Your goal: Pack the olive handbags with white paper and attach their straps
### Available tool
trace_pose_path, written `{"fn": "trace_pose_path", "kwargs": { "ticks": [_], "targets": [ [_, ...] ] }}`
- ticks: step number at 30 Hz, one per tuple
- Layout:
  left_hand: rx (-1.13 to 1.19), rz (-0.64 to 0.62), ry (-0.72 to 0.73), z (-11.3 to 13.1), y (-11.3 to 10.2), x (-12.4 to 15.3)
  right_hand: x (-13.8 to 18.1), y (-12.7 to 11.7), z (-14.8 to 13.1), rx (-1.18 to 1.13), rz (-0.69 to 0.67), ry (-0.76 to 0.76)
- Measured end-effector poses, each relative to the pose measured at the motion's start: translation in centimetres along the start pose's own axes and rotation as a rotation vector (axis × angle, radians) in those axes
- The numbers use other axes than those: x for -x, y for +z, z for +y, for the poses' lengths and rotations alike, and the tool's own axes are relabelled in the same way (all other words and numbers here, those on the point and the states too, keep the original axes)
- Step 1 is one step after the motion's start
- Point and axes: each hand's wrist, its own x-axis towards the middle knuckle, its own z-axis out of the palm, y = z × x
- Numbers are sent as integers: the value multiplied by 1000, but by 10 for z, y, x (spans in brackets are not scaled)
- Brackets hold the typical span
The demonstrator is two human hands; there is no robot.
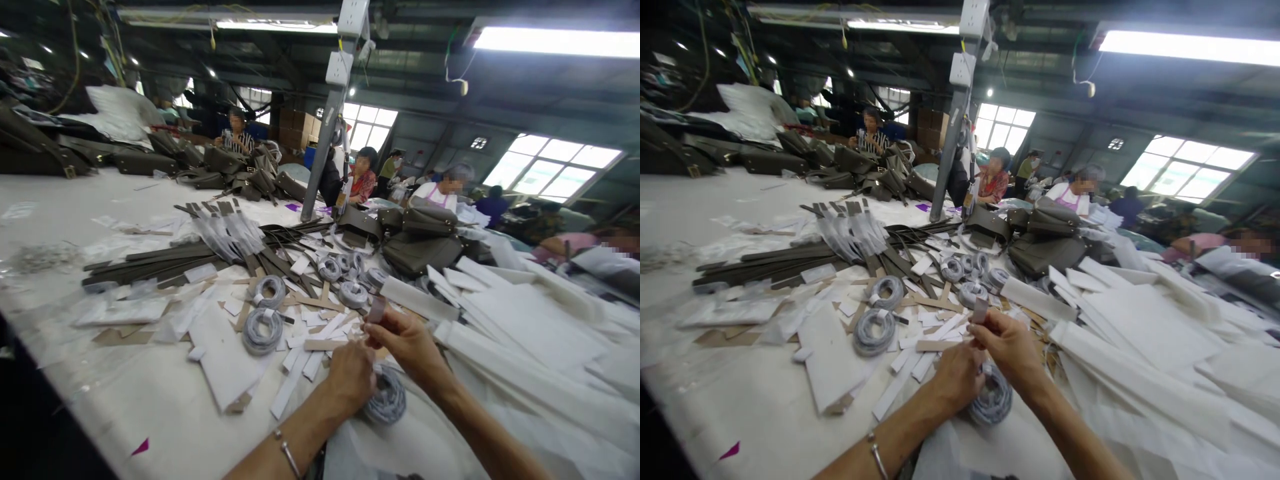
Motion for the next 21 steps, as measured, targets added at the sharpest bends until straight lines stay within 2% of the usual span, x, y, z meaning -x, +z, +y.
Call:
{"fn": "trace_pose_path", "kwargs": {
  "ticks": [3, 6, 11, 18, 21],
  "targets": [
    [24, 41, 28, 0, 1, 2, 37, -12, -2, 60, 41, 4],
    [19, 60, 16, -1, 2, 2, 68, -16, 3, 83, 17, 84],
    [-15, 75, 9, 0, 0, 4, 95, -23, 6, 27, 23, 206],
    [-69, 97, 26, 5, -7, 10, 93, -26, 10, 97, 262, 23],
    [-87, 103, 39, 5, -7, 10, 95, -22, 9, 213, 279, -141]
  ]
}}
